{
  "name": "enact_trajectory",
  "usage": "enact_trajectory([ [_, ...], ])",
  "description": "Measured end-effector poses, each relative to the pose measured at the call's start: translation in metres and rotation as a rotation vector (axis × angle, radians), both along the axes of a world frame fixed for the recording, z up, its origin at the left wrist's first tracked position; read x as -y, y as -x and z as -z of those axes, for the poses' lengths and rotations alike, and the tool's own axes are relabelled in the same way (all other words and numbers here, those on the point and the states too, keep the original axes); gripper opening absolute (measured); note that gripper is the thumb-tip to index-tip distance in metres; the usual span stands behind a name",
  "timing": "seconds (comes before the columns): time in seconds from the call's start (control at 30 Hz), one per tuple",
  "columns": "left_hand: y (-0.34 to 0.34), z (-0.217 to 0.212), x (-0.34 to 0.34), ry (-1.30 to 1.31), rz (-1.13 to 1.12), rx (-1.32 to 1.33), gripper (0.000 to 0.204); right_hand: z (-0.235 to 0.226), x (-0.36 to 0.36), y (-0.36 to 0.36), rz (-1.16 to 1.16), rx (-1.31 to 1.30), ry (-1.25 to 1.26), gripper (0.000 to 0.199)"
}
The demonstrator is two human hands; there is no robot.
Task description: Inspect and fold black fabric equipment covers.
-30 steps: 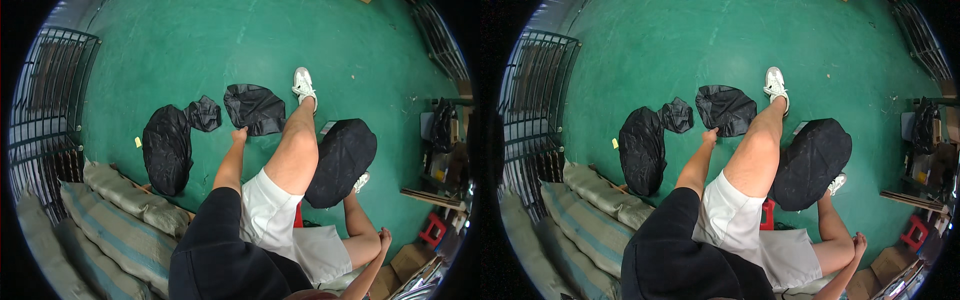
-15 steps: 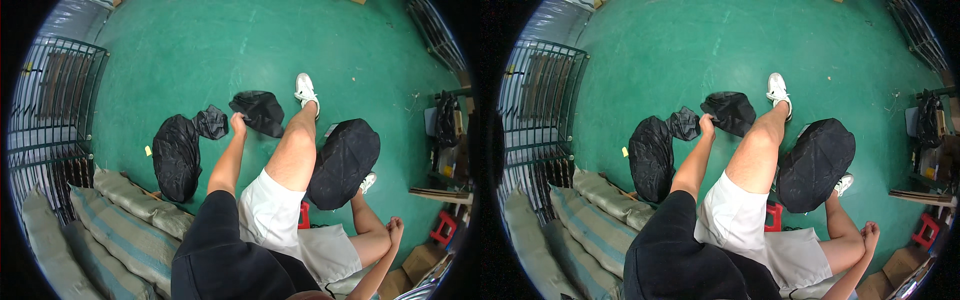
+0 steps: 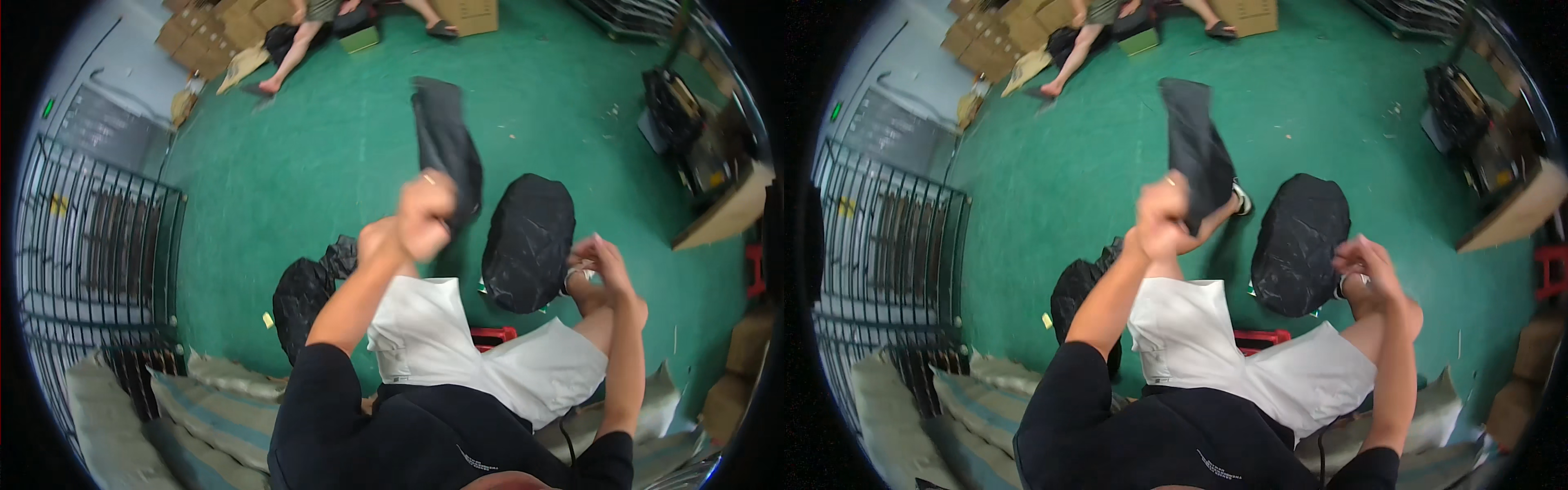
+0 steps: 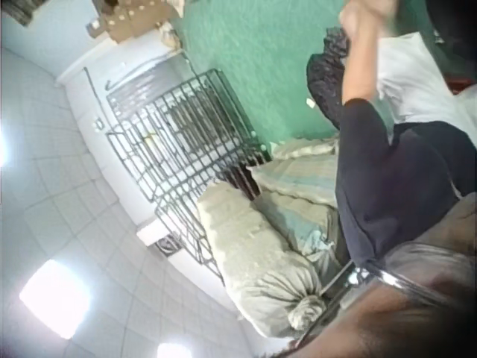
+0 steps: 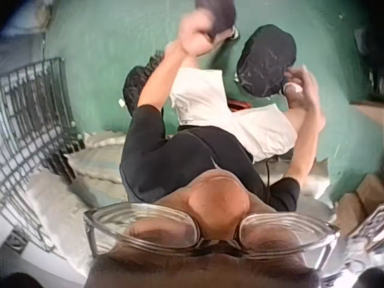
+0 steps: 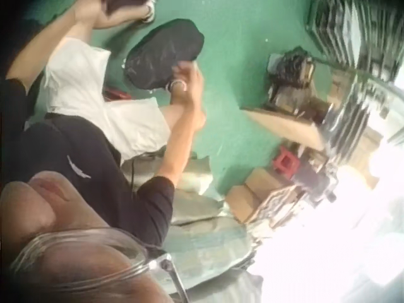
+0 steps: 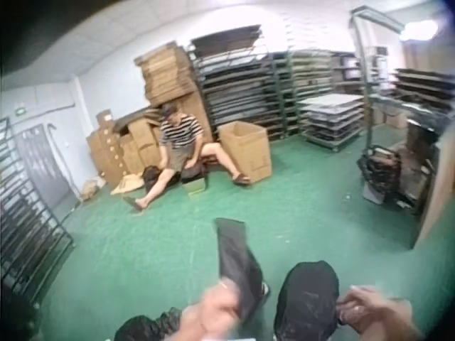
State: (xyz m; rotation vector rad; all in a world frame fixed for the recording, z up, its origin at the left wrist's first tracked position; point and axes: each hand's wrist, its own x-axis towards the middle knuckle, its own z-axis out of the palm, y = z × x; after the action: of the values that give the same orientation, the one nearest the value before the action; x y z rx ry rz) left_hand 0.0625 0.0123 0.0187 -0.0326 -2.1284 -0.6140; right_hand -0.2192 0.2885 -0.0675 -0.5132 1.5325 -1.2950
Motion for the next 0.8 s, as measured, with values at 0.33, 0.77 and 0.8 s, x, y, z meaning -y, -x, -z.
enact_trajectory([
  [0.33,0.051,0.056,-0.15,0.029,0.34,0.438,0.024,0.099,-0.021,-0.052,0.246,0.667,0.561,0.044],
  [0.77,0.089,0.09,-0.125,-1.304,0.257,0.315,0.042,0.072,-0.002,-0.027,0.235,0.651,0.551,0.042],
  [0.8,0.089,0.091,-0.125,-1.377,0.223,0.269,0.041,0.07,-0.017,-0.034,0.232,0.648,0.544,0.042],
])
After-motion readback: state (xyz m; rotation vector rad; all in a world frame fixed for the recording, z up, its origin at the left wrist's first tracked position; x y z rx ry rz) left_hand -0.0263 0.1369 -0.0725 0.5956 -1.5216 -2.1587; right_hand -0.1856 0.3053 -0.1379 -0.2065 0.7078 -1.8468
